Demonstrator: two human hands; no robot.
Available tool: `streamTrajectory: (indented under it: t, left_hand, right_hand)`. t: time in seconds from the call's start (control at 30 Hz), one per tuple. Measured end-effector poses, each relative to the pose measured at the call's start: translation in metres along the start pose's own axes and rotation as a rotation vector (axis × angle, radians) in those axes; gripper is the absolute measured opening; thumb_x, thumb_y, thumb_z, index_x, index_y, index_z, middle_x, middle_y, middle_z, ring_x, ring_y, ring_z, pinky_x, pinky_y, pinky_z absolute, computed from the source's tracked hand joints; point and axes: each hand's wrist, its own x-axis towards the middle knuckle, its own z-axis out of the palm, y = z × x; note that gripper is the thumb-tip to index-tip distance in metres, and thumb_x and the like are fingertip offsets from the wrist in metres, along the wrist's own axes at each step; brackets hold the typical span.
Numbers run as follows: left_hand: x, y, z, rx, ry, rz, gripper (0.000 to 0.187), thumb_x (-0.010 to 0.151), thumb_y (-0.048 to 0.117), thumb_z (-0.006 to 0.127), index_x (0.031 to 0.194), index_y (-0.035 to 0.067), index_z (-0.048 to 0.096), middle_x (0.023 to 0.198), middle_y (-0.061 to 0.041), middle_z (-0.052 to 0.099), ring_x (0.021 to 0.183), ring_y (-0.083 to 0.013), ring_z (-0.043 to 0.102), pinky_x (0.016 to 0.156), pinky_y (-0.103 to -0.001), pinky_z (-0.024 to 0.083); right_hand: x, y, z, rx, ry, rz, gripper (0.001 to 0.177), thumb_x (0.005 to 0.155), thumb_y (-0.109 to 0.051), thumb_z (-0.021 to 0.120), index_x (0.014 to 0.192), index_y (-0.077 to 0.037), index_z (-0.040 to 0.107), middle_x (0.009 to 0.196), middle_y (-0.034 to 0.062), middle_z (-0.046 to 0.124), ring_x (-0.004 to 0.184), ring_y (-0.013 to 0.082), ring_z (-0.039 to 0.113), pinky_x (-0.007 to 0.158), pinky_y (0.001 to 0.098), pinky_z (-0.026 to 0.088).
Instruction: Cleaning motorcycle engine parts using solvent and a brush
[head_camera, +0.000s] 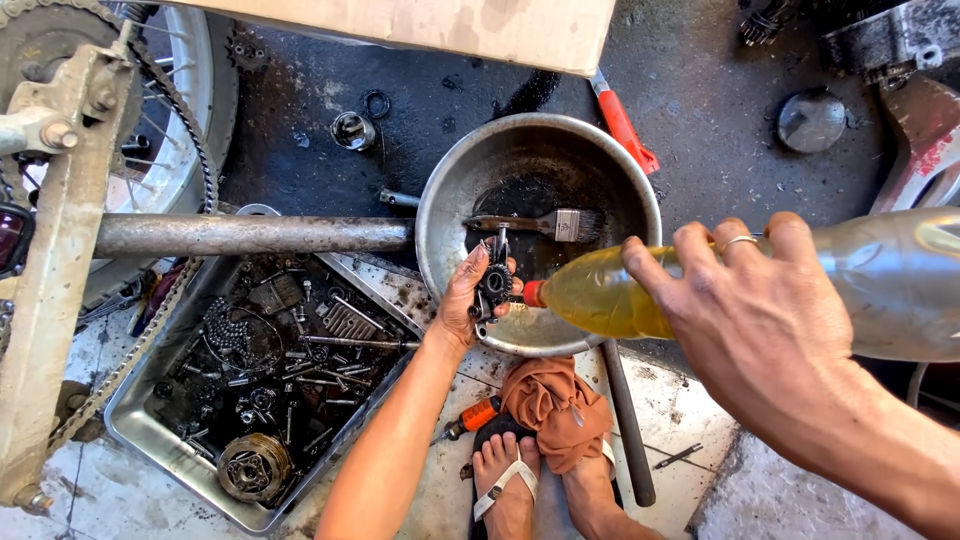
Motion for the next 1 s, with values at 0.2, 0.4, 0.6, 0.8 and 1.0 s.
streamTrajectory:
  t: [0.2, 0.4, 0.6, 0.8, 1.0]
  left_hand:
    - [0.000, 0.002, -0.002, -0.139, 0.046, -0.066, 0.049, 0.107, 0.041, 0.048, 0.140, 0.005, 0.052, 0.103, -0.017, 0.070, 0.087, -0.0330, 0.075, 0.056, -0.039, 0.068]
    - [-0.001, 0.003, -0.003, -0.281, -0.062, -0.097, 0.048, 0.110, 0.041, 0.043, 0.145, 0.008, 0.048, 0.120, -0.026, 0.068, 0.101, -0.0443, 0.072, 0.088, -0.064, 0.061]
    - [-0.002, 0.000, 0.000, -0.298, -0.159, -0.111, 0.049, 0.111, 0.038, 0.039, 0.147, 0.007, 0.046, 0.131, -0.028, 0.063, 0.126, -0.0463, 0.059, 0.105, -0.064, 0.050]
    - [-0.005, 0.003, 0.016, -0.274, -0.126, -0.078, 0.049, 0.110, 0.032, 0.041, 0.148, 0.002, 0.046, 0.115, -0.023, 0.069, 0.111, -0.0386, 0.069, 0.098, -0.050, 0.058]
    - [-0.002, 0.002, 0.015, -0.247, -0.072, -0.081, 0.050, 0.112, 0.038, 0.037, 0.146, 0.004, 0.047, 0.104, -0.015, 0.068, 0.102, -0.0337, 0.067, 0.082, -0.051, 0.059]
  right_hand:
    - [-0.002, -0.006, 0.006, -0.068, -0.022, -0.033, 0.062, 0.083, -0.029, 0.064, 0.144, -0.023, 0.053, 0.095, 0.0046, 0.072, 0.072, 0.0177, 0.073, 0.072, 0.0373, 0.046]
    - [-0.002, -0.010, 0.001, -0.131, 0.096, 0.083, 0.053, 0.087, -0.029, 0.060, 0.140, -0.026, 0.057, 0.100, 0.0030, 0.073, 0.070, 0.0142, 0.068, 0.076, 0.0358, 0.041]
    - [-0.004, -0.007, 0.003, -0.019, -0.059, -0.047, 0.064, 0.080, -0.031, 0.068, 0.142, -0.024, 0.054, 0.092, 0.0031, 0.073, 0.072, 0.0173, 0.073, 0.069, 0.0363, 0.047]
    - [0.000, -0.012, -0.003, -0.086, 0.077, 0.046, 0.054, 0.085, -0.026, 0.064, 0.139, -0.024, 0.058, 0.096, 0.0048, 0.074, 0.067, 0.0153, 0.071, 0.068, 0.0345, 0.044]
    - [-0.005, -0.020, 0.008, 0.054, 0.021, -0.059, 0.063, 0.079, -0.030, 0.066, 0.140, -0.023, 0.054, 0.096, 0.0062, 0.070, 0.078, 0.0209, 0.071, 0.072, 0.0403, 0.047]
